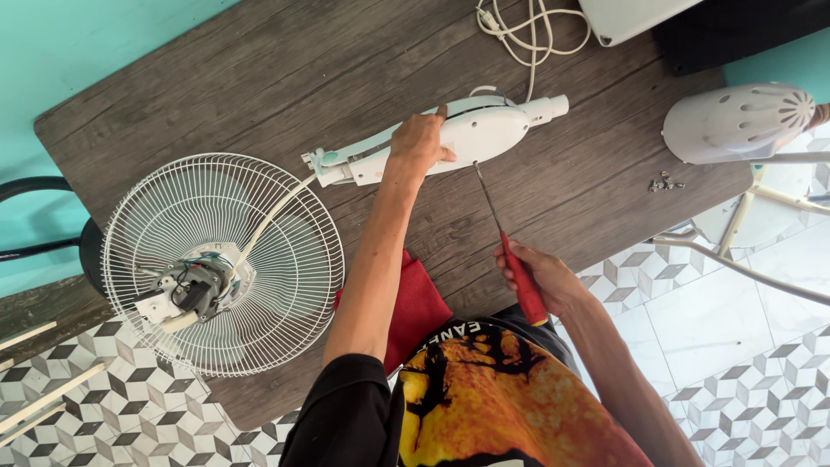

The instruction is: The person uses a screwdriver to remove screws from the base of a standing fan. They detach the outer casing to expose the internal wiring and components, then set the casing aside on the table.

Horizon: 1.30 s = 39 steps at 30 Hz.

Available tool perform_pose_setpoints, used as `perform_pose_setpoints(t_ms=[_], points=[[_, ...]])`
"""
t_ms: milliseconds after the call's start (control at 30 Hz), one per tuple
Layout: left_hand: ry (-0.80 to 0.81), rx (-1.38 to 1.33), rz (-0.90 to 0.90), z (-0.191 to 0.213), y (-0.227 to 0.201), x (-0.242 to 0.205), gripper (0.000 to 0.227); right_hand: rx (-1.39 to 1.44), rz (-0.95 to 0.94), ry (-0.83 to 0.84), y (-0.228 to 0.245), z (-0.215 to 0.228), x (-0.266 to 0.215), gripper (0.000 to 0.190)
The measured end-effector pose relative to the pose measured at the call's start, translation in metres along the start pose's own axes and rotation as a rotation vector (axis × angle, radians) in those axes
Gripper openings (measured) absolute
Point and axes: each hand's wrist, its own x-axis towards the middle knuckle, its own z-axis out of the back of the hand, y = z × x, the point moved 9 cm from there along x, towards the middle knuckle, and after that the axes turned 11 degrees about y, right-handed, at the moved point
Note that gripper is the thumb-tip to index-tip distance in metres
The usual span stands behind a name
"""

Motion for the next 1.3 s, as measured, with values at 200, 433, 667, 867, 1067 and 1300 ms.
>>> perform_pose_setpoints(t_ms=[200, 433, 667, 867, 1067, 1300], points=[[-0.028, -0.007, -0.026, 0.002, -0.002, -0.003, 0.102, 0.037, -0.010, 0.017, -0.007, -0.003, 0.009, 0.023], [-0.008, 0.003, -0.010, 0.002, -0.003, -0.004, 0.103, 0.144, 0.009, 0.049, -0.011, 0.004, 0.012, 0.015], [0.019, 0.008, 0.013, 0.000, 0.000, -0.001, 0.100, 0.148, 0.042, 0.131, -0.001, 0.002, 0.011, 0.037], [0.002, -0.006, -0.005, 0.002, -0.002, -0.003, 0.101, -0.027, 0.017, 0.015, -0.001, -0.002, 0.010, 0.023], [0.000, 0.003, -0.015, 0.000, -0.003, -0.003, 0.102, 0.059, 0.103, 0.033, -0.002, 0.007, 0.022, 0.018], [-0.023, 0.000, -0.050, 0.000, -0.003, -0.005, 0.105, 0.221, 0.076, 0.094, -0.011, 0.005, 0.028, 0.016]])
